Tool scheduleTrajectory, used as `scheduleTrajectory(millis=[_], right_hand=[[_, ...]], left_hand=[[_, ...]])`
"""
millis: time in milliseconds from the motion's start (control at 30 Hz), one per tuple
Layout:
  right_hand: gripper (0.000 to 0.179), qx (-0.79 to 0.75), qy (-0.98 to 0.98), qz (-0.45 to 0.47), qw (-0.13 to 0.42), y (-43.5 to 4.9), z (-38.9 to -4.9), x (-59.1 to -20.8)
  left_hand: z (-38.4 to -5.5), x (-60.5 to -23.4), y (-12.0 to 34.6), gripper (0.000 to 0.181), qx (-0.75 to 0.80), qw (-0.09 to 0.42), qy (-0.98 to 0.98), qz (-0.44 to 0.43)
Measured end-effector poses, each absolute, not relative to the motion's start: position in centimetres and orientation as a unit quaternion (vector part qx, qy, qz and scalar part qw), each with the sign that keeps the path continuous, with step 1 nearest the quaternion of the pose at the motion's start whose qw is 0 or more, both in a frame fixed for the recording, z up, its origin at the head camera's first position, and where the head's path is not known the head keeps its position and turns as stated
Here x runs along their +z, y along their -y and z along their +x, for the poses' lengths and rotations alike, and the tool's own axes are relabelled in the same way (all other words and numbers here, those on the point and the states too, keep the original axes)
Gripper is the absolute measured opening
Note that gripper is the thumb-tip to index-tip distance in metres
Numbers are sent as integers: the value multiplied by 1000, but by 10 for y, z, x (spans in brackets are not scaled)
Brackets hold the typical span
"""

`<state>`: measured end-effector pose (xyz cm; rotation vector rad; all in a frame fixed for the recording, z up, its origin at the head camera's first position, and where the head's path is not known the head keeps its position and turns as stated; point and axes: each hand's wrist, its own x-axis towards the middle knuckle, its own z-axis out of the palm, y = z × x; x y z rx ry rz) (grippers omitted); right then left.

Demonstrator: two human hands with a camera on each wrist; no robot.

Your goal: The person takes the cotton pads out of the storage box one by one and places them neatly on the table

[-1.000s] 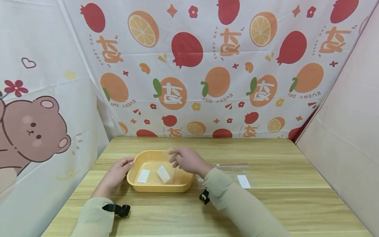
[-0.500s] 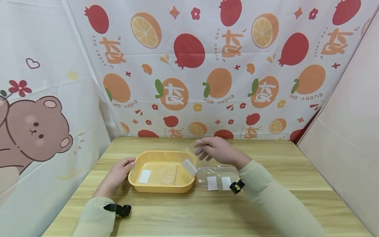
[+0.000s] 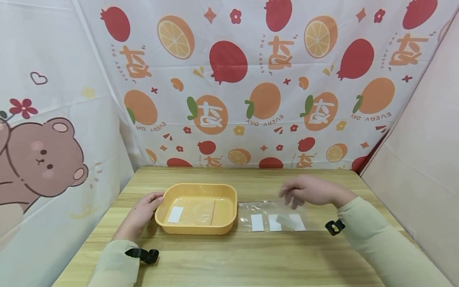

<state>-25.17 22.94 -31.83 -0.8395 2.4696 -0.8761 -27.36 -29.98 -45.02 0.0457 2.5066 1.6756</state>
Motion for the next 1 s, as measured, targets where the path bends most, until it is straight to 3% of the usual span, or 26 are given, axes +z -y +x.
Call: scheduleTrajectory(millis=[333, 633, 1000], right_hand=[[45, -260, -901, -185, 293, -292, -254, -336], [39, -186, -936, -176, 243, -325, -270, -370], [30, -123, -964, -185, 145, -326, -285, -410]], left_hand=[[-271, -450, 299, 53, 554, 59, -831, 7], [-269, -450, 298, 54, 551, 64, -832, 8], [-268, -451, 297, 54, 548, 62, -834, 8]])
